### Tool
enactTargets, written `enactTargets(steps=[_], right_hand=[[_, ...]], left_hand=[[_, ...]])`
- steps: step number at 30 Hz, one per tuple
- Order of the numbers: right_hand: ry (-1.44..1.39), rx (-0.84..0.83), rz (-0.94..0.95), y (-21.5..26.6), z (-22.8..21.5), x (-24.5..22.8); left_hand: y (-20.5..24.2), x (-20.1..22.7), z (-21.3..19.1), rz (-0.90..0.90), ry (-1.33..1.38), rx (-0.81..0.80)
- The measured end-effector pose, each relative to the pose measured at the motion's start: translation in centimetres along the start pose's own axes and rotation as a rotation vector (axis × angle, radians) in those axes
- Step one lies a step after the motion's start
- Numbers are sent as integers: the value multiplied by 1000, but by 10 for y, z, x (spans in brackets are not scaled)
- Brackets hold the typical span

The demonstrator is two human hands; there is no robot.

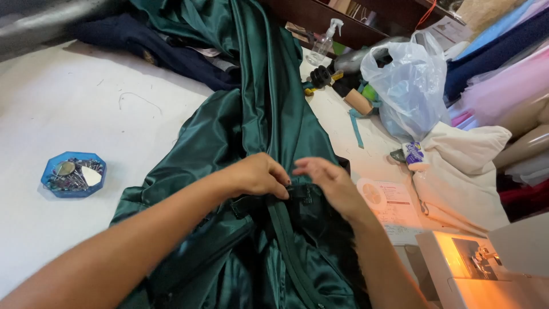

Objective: The person uses scissors to cut a dark green satin garment on a work table. They repeatedly lift and reposition the fabric to access different seams and edges, making precise cuts along the material.

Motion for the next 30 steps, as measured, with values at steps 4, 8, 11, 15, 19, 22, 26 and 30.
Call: enactTargets(steps=[4, 8, 11, 15, 19, 22, 26, 30], right_hand=[[74, -36, 25, 1, -40, 11], [139, 61, 192, 28, -99, 33], [390, 49, 487, 63, -122, 52], [743, -47, 755, 103, -121, 76], [783, 125, 631, 95, -118, 138], [705, 174, 603, 99, -112, 133], [702, 11, 685, 106, -103, 126], [799, -108, 531, 111, -104, 153]], left_hand=[[10, 11, -32, 223, -100, 39], [76, 27, -69, 89, 2, 162], [122, 11, -78, -224, 35, 188], [172, -16, -72, -593, 84, 202], [180, -46, -75, -513, 196, 243], [178, -55, -69, -407, 280, 208], [181, -47, -63, -352, 48, 127], [171, -55, -61, -257, 121, 115]])
Point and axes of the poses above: each hand's wrist, its own y-axis away from the middle knuckle, its own z-axis out of the palm, x = y × z, the point moved 10 cm from there along -y, towards the middle knuckle, and after that the axes turned 8 degrees about y, right-handed, at the moved point
